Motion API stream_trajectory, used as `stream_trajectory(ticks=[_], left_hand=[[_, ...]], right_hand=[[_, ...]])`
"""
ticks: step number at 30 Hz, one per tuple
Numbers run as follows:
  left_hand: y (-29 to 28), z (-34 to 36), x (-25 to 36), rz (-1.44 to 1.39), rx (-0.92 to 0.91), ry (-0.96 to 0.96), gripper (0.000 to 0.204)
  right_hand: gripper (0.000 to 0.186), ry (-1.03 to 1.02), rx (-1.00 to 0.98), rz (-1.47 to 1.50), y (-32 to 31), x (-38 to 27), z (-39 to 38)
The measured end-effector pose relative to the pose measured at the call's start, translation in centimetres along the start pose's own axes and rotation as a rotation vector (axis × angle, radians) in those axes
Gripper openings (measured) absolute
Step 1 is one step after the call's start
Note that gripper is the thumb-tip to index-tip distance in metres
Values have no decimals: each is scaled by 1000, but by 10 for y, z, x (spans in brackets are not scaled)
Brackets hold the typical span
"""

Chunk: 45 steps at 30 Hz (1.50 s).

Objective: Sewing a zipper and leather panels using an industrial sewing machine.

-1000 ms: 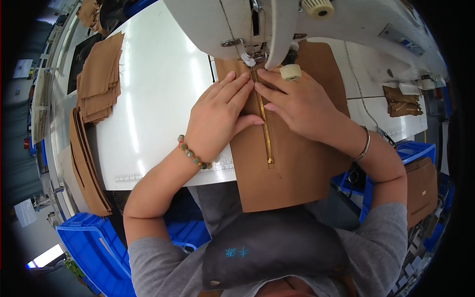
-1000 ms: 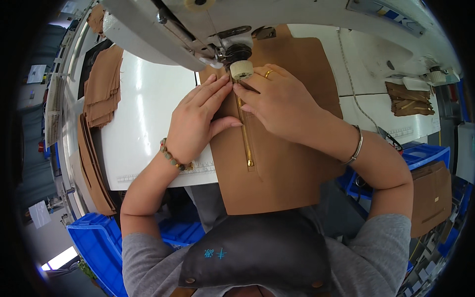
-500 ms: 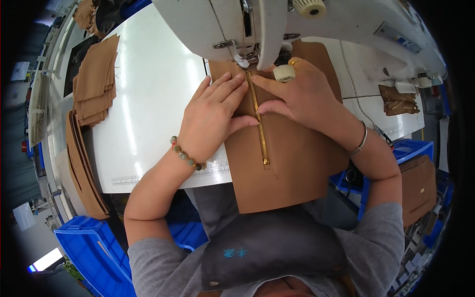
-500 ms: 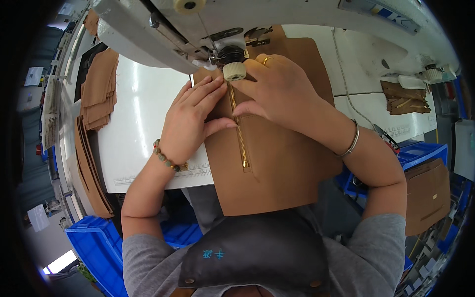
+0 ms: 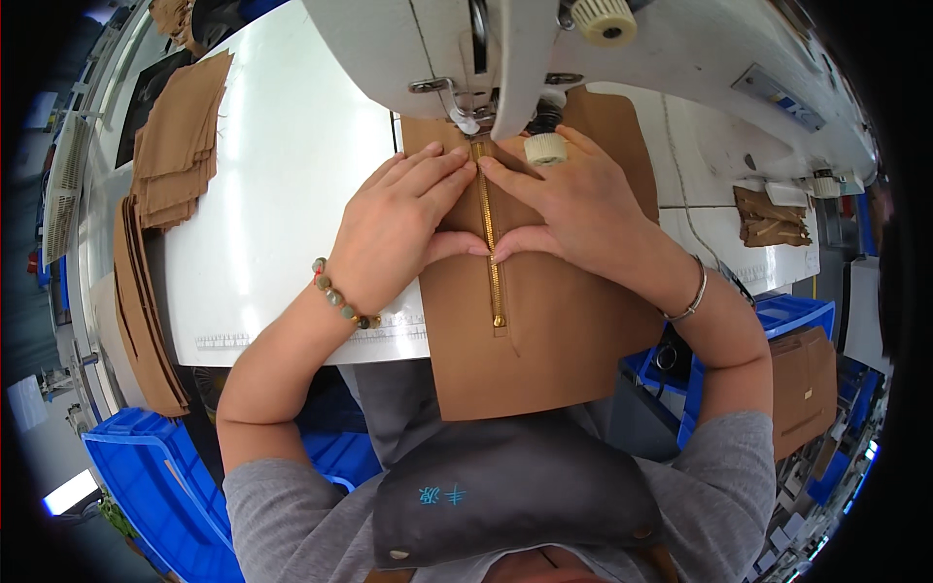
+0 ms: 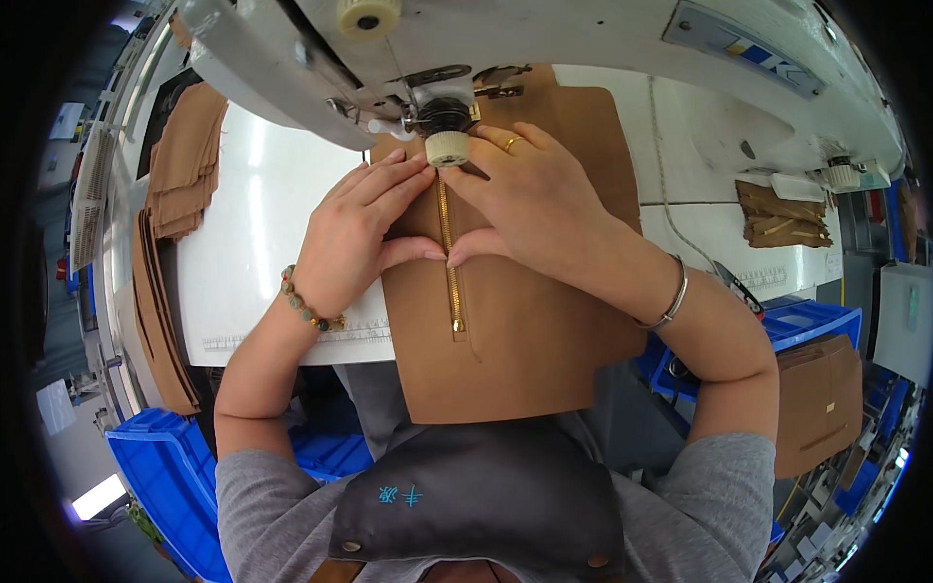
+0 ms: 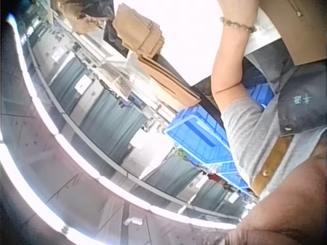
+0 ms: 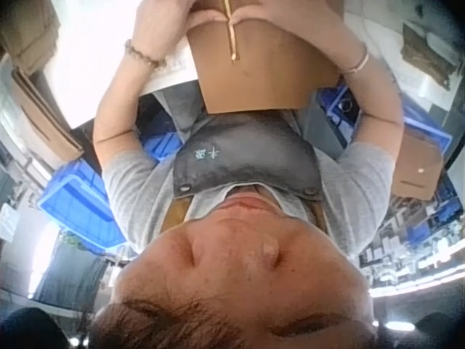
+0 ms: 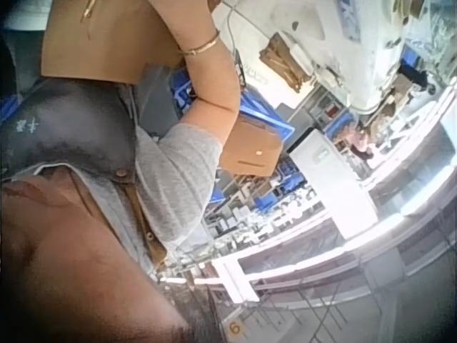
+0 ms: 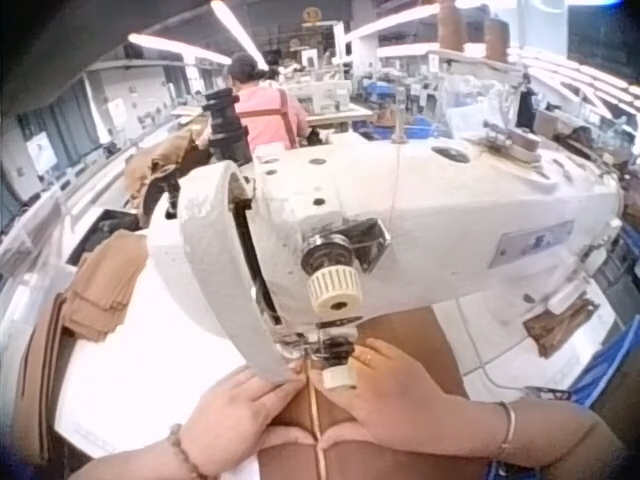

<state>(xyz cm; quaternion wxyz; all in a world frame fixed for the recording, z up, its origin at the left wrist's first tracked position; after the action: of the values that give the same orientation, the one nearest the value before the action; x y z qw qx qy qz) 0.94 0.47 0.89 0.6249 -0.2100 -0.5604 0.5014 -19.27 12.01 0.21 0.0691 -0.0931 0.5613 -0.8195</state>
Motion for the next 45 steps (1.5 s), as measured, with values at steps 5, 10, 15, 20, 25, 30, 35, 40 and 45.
stream_trajectory(ticks=[5, 10, 15, 20, 25, 30, 35, 40, 45], left_hand=[[0, 2, 0, 26, 9, 5, 75], [0, 1, -2, 38, 1, 6, 74], [3, -3, -4, -2, 9, -3, 73], [7, -8, -5, 22, 40, 19, 61], [2, -14, -3, -13, 46, 27, 48], [-21, -60, 13, 80, 241, -194, 36], [-18, -94, 45, -30, 215, -63, 27], [10, -92, 65, -130, 221, 132, 26], [19, -88, 63, -87, 251, 218, 24]], right_hand=[[76, 3, 35, -12, 0, 0, 1], [76, 2, 15, -40, 3, 2, 1], [70, -28, 19, -46, -15, -24, -17], [63, -51, -135, 267, -53, -93, -76], [63, -11, -80, -5, -36, -127, -94], [59, 56, -159, 367, -45, -106, -100], [50, 250, -245, 968, -54, -83, -100], [47, 284, -269, 1064, -54, -81, -97], [47, 294, -251, 1074, -55, -81, -98]])
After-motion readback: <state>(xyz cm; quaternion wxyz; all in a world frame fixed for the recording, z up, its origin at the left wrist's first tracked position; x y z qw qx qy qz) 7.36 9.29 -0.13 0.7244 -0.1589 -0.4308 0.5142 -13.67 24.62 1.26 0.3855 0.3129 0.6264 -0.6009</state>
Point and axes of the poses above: each hand's wrist, its own z-axis towards the middle knuckle, its own y-axis out of the palm, x = y × z, the point moved 1 cm from there along z, towards the middle knuckle, and after that the axes turned 15 degrees about -z, right-handed, at the moved point
